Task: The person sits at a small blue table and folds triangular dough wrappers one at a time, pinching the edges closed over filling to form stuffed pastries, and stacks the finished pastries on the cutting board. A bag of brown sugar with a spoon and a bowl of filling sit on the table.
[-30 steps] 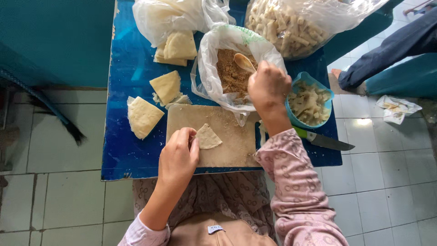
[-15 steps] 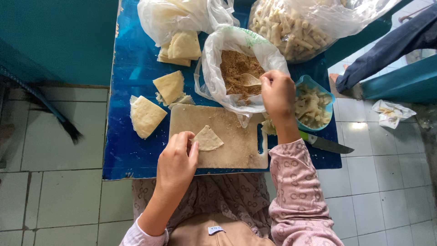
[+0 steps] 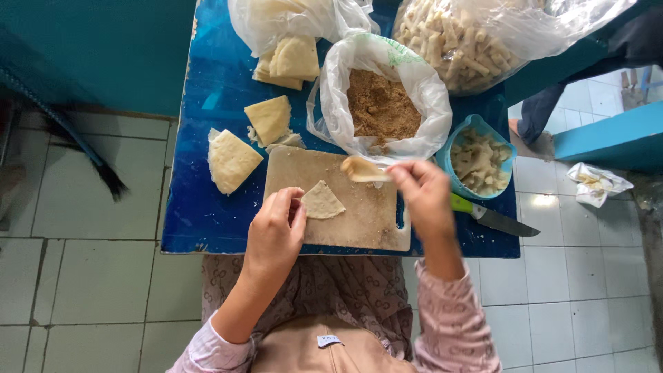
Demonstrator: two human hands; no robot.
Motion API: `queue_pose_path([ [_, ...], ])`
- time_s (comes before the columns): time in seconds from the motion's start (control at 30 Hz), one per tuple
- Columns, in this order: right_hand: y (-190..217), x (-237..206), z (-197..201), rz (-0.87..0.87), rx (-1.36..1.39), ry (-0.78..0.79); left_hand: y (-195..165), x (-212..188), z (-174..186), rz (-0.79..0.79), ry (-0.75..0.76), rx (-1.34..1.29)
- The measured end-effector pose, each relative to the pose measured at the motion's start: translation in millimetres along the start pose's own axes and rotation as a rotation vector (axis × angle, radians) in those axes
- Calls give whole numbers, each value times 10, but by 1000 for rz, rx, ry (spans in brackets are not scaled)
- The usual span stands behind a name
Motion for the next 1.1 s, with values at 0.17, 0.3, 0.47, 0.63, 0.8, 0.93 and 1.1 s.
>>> queue_pose_path([
  [0.17,280,-465,-534,164,-354,-9,3,-22,16,-40,-33,-23],
  [0.3,567,-697,-756,522,-775,-57,33,-5,11,7,-19,-114],
  [0.47,675,-935,-949,922,-1252,45,35,4,13,13,-9,-162],
  [0.63,586,-997,-959,992,-1479,86,31,-5,15,-11,-18,-162],
  [0.8,565,-997,-900,964,-1473,23,8,-7,15,-42,-27,-158],
  [0.93,766,-676,-692,868,-1378,-263,-47,10,-17,-46,-6,-103],
  [1.1,997,-319,-537,642,-1404,-417,-124,58,-34,-58,26,2],
])
Point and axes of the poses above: each hand's wrist, its own x-axis towards the middle knuckle, its own z-axis out of the back of the hand, y = z × x, the point moved 6 cm from there along x, towards the middle knuckle, and after that the axes turned 14 degrees about y, right-handed, at the moved point
